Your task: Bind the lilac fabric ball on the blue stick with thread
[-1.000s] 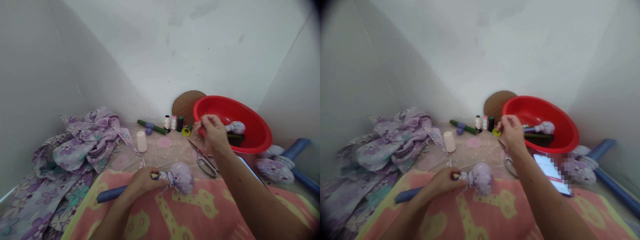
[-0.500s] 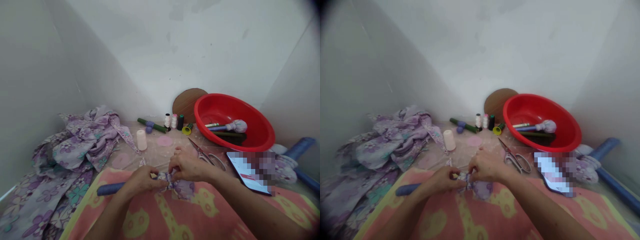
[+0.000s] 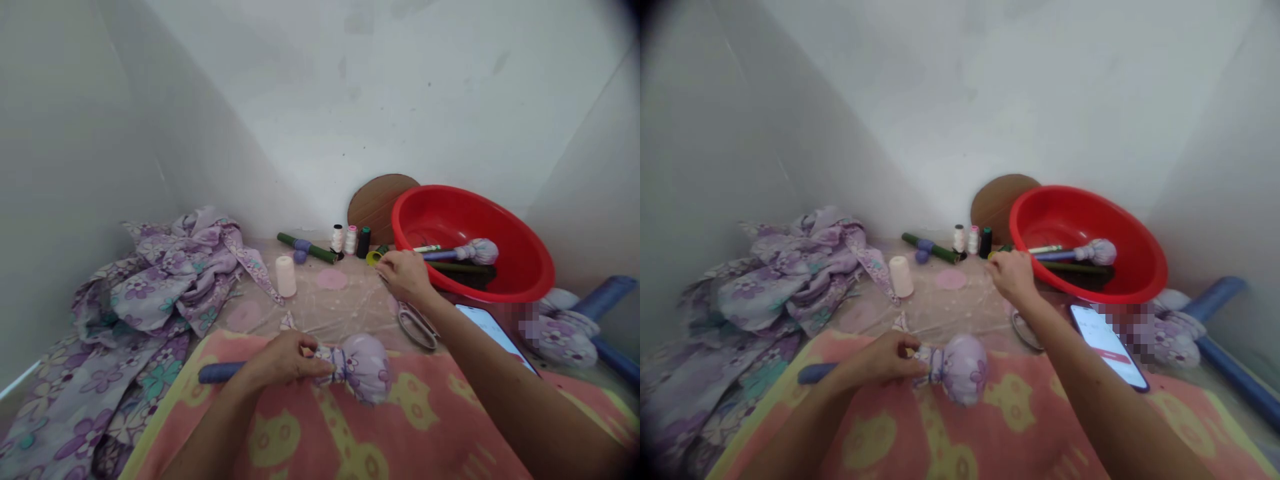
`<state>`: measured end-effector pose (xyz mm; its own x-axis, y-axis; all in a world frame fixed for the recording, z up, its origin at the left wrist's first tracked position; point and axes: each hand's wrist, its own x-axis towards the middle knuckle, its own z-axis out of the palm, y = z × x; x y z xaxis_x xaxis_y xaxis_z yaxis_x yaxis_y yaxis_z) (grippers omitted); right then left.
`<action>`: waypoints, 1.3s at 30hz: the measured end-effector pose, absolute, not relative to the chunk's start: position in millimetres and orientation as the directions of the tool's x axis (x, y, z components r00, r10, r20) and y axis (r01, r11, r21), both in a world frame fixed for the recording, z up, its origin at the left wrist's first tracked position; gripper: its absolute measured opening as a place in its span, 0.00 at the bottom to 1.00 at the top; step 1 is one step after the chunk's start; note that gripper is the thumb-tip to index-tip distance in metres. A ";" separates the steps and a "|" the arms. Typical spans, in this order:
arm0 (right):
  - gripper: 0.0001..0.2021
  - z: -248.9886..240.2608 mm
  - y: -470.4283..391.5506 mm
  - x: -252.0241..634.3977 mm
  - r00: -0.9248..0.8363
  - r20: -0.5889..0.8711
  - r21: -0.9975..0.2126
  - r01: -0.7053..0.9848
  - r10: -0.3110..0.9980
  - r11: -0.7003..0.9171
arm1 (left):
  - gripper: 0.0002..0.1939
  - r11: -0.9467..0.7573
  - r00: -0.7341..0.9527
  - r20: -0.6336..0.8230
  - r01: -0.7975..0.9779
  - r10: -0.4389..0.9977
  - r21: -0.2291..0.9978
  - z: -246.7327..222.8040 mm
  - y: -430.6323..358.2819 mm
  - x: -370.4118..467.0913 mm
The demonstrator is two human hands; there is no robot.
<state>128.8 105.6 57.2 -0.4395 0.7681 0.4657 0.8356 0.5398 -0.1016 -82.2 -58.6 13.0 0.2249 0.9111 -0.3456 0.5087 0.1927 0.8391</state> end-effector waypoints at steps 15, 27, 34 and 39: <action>0.12 59.1 35.7 95.9 -0.961 -0.082 -0.457 0.272 0.265 0.847 | 0.17 0.151 0.254 -0.336 0.547 0.907 0.823 17.0 -57.0 -82.1; 0.14 42.3 45.5 87.3 -0.890 -0.381 -0.689 0.455 0.251 0.564 | 0.20 0.144 0.284 -0.418 0.656 0.863 0.741 25.3 -58.0 -87.3; 0.07 24.7 70.9 99.7 -0.737 -0.057 -0.924 0.295 0.674 0.243 | 0.17 0.135 0.370 -0.413 0.586 0.832 0.799 30.4 -61.7 -91.6; 0.11 14.9 101.0 109.0 -0.416 0.052 -0.923 0.326 0.908 0.203 | 0.16 0.149 0.399 -0.426 0.564 0.812 0.812 31.6 -63.6 -93.8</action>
